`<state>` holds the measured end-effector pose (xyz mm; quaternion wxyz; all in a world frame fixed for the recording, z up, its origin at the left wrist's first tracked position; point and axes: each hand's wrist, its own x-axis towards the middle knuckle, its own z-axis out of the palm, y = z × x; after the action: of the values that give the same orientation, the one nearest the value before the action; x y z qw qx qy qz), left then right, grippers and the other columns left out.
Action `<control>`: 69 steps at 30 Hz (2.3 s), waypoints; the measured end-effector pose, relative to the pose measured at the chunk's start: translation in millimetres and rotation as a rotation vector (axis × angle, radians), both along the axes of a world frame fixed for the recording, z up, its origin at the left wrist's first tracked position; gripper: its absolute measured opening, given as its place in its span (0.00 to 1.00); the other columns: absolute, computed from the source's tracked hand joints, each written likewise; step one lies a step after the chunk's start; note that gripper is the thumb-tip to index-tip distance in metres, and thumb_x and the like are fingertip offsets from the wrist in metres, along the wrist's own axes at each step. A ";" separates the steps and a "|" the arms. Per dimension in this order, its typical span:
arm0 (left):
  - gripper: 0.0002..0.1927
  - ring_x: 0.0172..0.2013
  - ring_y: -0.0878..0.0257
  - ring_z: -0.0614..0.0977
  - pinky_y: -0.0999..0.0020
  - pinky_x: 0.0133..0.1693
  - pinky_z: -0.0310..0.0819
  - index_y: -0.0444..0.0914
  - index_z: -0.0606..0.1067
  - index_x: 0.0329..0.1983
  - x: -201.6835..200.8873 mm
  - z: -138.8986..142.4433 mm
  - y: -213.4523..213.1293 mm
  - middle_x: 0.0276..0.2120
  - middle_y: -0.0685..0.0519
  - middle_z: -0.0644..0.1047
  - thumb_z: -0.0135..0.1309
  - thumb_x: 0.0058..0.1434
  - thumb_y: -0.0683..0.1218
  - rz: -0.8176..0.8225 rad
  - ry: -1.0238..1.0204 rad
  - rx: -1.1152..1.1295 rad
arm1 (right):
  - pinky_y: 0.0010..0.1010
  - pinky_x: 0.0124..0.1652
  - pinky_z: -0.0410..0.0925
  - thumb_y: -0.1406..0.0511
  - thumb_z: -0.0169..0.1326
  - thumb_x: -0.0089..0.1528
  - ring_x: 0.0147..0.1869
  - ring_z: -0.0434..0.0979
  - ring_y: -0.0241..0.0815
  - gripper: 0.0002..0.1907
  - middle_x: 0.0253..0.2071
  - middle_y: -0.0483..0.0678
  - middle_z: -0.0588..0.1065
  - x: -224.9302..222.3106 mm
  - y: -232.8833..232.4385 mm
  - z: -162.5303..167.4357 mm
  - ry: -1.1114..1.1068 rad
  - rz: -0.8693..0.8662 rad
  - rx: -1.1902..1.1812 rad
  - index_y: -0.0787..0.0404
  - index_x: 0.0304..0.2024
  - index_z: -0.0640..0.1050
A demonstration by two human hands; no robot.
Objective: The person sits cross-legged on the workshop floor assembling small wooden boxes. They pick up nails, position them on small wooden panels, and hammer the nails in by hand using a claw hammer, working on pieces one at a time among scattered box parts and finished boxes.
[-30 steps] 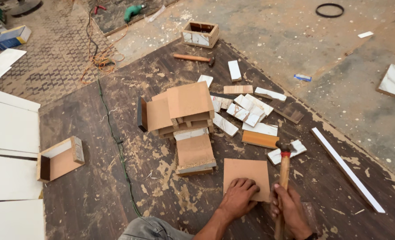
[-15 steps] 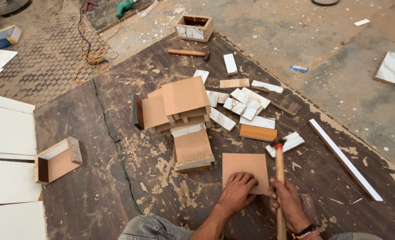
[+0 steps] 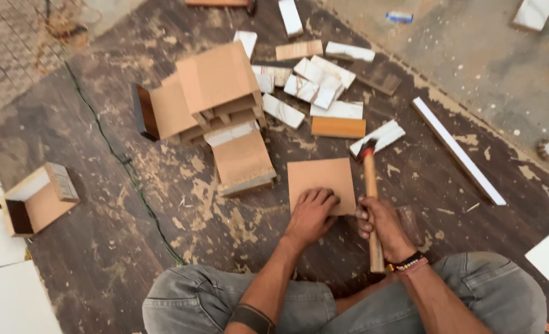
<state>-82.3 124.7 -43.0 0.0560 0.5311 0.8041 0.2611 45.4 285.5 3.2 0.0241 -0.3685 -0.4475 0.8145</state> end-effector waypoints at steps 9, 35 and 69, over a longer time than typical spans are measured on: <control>0.23 0.60 0.50 0.71 0.53 0.63 0.61 0.40 0.74 0.53 -1.1 5.1 -0.7 0.54 0.49 0.73 0.64 0.54 0.46 0.004 -0.015 0.036 | 0.26 0.16 0.57 0.58 0.46 0.68 0.15 0.58 0.31 0.11 0.22 0.41 0.64 -0.1 -21.9 36.0 0.105 0.025 0.010 0.57 0.36 0.68; 0.25 0.60 0.50 0.71 0.52 0.63 0.61 0.41 0.74 0.53 -1.4 6.8 2.2 0.54 0.49 0.73 0.64 0.52 0.46 0.019 -0.056 0.034 | 0.25 0.20 0.58 0.67 0.49 0.65 0.19 0.60 0.30 0.05 0.26 0.40 0.64 4.2 -30.5 29.3 0.145 0.033 0.111 0.58 0.40 0.67; 0.25 0.61 0.49 0.71 0.53 0.64 0.58 0.40 0.74 0.55 0.3 4.0 -1.1 0.54 0.48 0.74 0.63 0.53 0.46 0.030 -0.030 0.010 | 0.30 0.25 0.64 0.65 0.47 0.66 0.26 0.65 0.34 0.07 0.29 0.44 0.69 6.2 -28.4 -14.7 -0.080 0.035 -0.019 0.63 0.43 0.69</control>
<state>-82.1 123.6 -39.0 0.0615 0.5155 0.8096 0.2739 51.6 257.2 -11.5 -0.0116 -0.3930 -0.4470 0.8035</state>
